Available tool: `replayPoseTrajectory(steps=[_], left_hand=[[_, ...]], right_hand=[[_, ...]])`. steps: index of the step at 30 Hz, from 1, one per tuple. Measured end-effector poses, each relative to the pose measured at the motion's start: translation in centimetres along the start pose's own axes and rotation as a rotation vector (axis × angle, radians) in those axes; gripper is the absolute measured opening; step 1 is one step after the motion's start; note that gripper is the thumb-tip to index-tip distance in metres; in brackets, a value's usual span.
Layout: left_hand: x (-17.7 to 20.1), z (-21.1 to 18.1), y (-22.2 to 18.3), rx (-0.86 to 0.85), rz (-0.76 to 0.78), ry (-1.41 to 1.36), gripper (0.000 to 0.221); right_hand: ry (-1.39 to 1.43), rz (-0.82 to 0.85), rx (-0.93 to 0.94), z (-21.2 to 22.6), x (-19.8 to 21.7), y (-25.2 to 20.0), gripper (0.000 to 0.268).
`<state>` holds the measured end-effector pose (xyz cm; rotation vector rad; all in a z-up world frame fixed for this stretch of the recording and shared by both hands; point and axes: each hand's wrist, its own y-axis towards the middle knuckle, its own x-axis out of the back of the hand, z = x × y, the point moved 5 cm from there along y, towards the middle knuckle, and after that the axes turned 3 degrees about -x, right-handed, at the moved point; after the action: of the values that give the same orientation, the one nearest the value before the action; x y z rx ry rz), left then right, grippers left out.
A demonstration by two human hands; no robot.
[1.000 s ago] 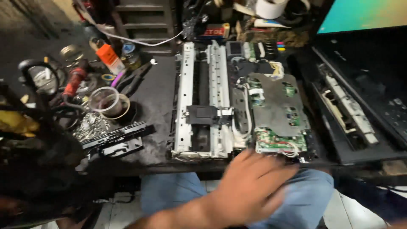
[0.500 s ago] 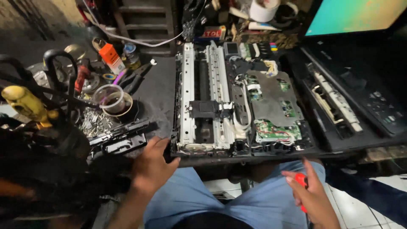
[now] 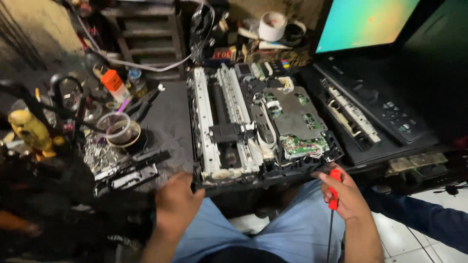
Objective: Disassembling a printer by removing internal screws from the chassis and circuit board using a screwdriver.
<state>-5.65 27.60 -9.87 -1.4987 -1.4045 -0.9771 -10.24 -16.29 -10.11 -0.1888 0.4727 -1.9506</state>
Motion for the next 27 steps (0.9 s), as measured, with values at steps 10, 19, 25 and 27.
replayPoseTrajectory(steps=[10, 19, 25, 27], left_hand=[[-0.8, -0.4, -0.5, 0.003, -0.080, -0.001, 0.037], [-11.5, 4.9, 0.5, -0.142, -0.756, -0.299, 0.070], [-4.1, 0.0, 1.1, -0.258, -0.625, 0.040, 0.035], [-5.6, 1.5, 2.6, -0.321, -0.610, -0.038, 0.038]], right_hand=[[0.168, 0.020, -0.020, -1.3, 1.7, 1.7, 0.046], [0.251, -0.027, 0.002, -0.2, 1.6, -2.1, 0.037], [0.325, -0.104, 0.200, -1.2, 6.5, -2.0, 0.043], [0.371, -0.138, 0.343, 2.1, 7.7, -3.1, 0.043]])
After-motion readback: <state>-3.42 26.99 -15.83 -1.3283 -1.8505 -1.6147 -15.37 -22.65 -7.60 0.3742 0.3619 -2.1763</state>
